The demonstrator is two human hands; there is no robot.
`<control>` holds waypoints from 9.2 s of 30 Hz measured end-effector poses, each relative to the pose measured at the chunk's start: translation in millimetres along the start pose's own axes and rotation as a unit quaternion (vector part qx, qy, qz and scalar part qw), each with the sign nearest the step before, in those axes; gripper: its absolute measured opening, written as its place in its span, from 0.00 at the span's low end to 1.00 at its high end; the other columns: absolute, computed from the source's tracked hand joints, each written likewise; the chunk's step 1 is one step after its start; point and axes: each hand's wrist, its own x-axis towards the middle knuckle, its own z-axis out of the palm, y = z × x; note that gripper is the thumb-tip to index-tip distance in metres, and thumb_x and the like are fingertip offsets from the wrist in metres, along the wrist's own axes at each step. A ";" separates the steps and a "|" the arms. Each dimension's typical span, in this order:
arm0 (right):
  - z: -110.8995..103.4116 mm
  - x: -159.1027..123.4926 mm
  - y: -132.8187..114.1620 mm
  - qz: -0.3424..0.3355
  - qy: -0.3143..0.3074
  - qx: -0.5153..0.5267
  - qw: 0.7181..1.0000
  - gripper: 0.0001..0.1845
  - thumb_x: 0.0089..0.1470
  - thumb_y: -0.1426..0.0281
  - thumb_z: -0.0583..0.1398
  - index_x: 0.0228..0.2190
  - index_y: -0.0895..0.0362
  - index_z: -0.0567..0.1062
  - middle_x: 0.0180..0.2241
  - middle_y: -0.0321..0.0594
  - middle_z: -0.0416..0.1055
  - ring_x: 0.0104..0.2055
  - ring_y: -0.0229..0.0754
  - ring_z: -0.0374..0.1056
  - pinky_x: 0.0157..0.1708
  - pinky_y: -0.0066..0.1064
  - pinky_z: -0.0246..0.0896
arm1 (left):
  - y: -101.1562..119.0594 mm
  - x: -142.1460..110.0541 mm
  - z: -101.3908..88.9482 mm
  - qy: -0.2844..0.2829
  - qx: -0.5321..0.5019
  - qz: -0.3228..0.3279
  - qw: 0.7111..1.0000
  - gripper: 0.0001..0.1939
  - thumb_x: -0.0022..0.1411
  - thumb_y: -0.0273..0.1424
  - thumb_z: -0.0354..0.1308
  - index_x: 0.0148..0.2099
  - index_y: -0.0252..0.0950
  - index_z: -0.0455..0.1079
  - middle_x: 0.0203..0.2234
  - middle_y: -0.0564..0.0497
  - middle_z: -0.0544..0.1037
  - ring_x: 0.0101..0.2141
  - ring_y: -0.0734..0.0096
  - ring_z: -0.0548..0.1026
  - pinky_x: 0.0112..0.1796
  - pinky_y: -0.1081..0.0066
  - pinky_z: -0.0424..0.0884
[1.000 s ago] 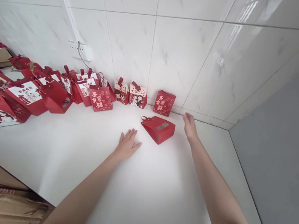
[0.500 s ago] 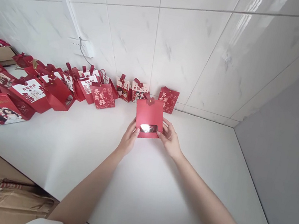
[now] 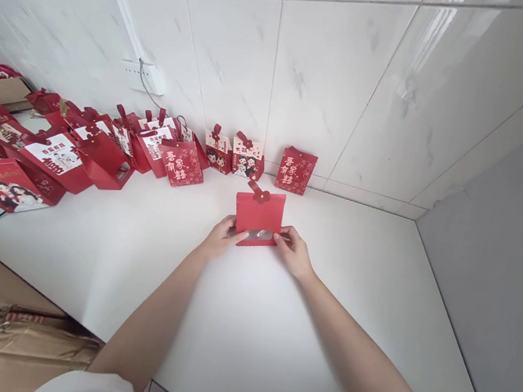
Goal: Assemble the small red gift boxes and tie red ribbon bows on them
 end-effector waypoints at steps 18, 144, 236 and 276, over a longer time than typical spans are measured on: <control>7.7 -17.8 -21.3 -0.100 -0.030 -0.010 0.994 0.17 0.61 0.53 0.53 0.36 0.52 0.72 0.49 0.43 0.70 0.51 0.47 0.67 0.55 0.41 0.60 | 34.1 -15.0 21.4 0.092 -0.197 0.050 0.975 0.24 0.60 0.41 0.60 0.55 0.42 0.60 0.44 0.48 0.74 0.43 0.66 0.74 0.43 0.66 0.71; -18.7 -31.5 -126.0 -0.112 -0.139 -0.105 0.978 0.13 0.60 0.63 0.58 0.44 0.50 0.62 0.44 0.41 0.74 0.41 0.42 0.73 0.36 0.33 0.69 | 79.6 -42.8 27.3 0.107 -0.012 0.195 0.975 0.14 0.69 0.35 0.48 0.50 0.38 0.71 0.45 0.45 0.79 0.51 0.61 0.75 0.55 0.54 0.65; -58.1 -26.0 -144.4 -0.012 -0.241 -0.176 0.954 0.14 0.57 0.57 0.59 0.37 0.51 0.80 0.34 0.36 0.79 0.35 0.44 0.73 0.35 0.36 0.68 | 64.3 -28.7 25.3 0.065 -0.198 0.003 0.978 0.14 0.55 0.40 0.64 0.36 0.35 0.72 0.29 0.50 0.76 0.30 0.71 0.74 0.32 0.73 0.70; -0.8 -16.2 -52.3 -0.087 0.220 0.173 0.956 0.22 0.59 0.61 0.59 0.53 0.45 0.61 0.41 0.38 0.74 0.43 0.41 0.72 0.41 0.34 0.69 | 36.4 -25.3 48.6 -0.074 -0.128 -0.082 0.986 0.25 0.63 0.46 0.55 0.58 0.40 0.64 0.52 0.45 0.73 0.51 0.56 0.72 0.52 0.59 0.68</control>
